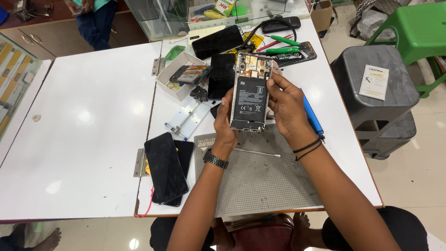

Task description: The person repairs a disassembled smartphone on a workbench. They use a blue handheld hot-air tool on the phone's internal board, then hold the phone frame and press a battery and flex cable into place, and finally work on the phone's edge and screen assembly with their fingers.

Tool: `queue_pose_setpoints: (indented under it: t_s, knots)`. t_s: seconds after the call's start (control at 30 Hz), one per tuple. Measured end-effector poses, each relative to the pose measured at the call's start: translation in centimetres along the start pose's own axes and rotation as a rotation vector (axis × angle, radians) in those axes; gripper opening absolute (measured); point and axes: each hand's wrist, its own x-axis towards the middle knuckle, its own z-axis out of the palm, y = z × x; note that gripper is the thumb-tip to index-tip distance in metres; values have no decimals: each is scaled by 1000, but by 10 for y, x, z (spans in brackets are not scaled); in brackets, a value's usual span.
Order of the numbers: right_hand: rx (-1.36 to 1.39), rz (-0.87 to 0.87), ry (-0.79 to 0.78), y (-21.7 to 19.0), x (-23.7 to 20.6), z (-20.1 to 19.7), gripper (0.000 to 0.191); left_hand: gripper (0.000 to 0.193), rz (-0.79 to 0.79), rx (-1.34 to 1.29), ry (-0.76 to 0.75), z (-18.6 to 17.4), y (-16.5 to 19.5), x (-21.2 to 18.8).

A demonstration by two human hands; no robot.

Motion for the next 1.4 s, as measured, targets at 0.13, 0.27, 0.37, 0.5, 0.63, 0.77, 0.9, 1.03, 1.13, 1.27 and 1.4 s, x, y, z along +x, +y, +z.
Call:
queue_pose_setpoints:
  t_s: [0.13,0.27,0.37,0.5,0.63,0.77,0.9,1.03,1.13,1.27,1.4]
  knots:
    - [6,-47,-55,2,0,1,38,79,38,18,11,-3,-1,-1]
    - [-5,-137,-85,3,-2,0,40,77,51,20,33,-8,-2,0]
    - [-12,-217,-108,4,-3,2,41,69,52,11,47,-8,-2,-1]
    - [-31,-272,-124,3,-3,3,42,62,105,143,-6,-5,3,-4]
    - [-52,-287,-136,4,-4,1,41,59,142,212,-10,2,9,-6]
    - [-37,-296,-130,6,-2,-1,43,58,150,196,10,7,13,-4]
    - [-66,-291,-95,6,-2,-1,43,56,177,212,10,10,15,-3]
    - [-73,-284,-76,4,-2,1,43,52,192,182,-6,12,17,-4]
    - [-95,-300,-86,3,-5,1,42,50,185,158,-49,14,19,-7]
    - [-91,-318,-95,5,-8,2,40,44,214,253,-72,19,25,-12]
    - [-75,-320,-97,5,-10,4,40,33,335,567,9,27,34,-18]
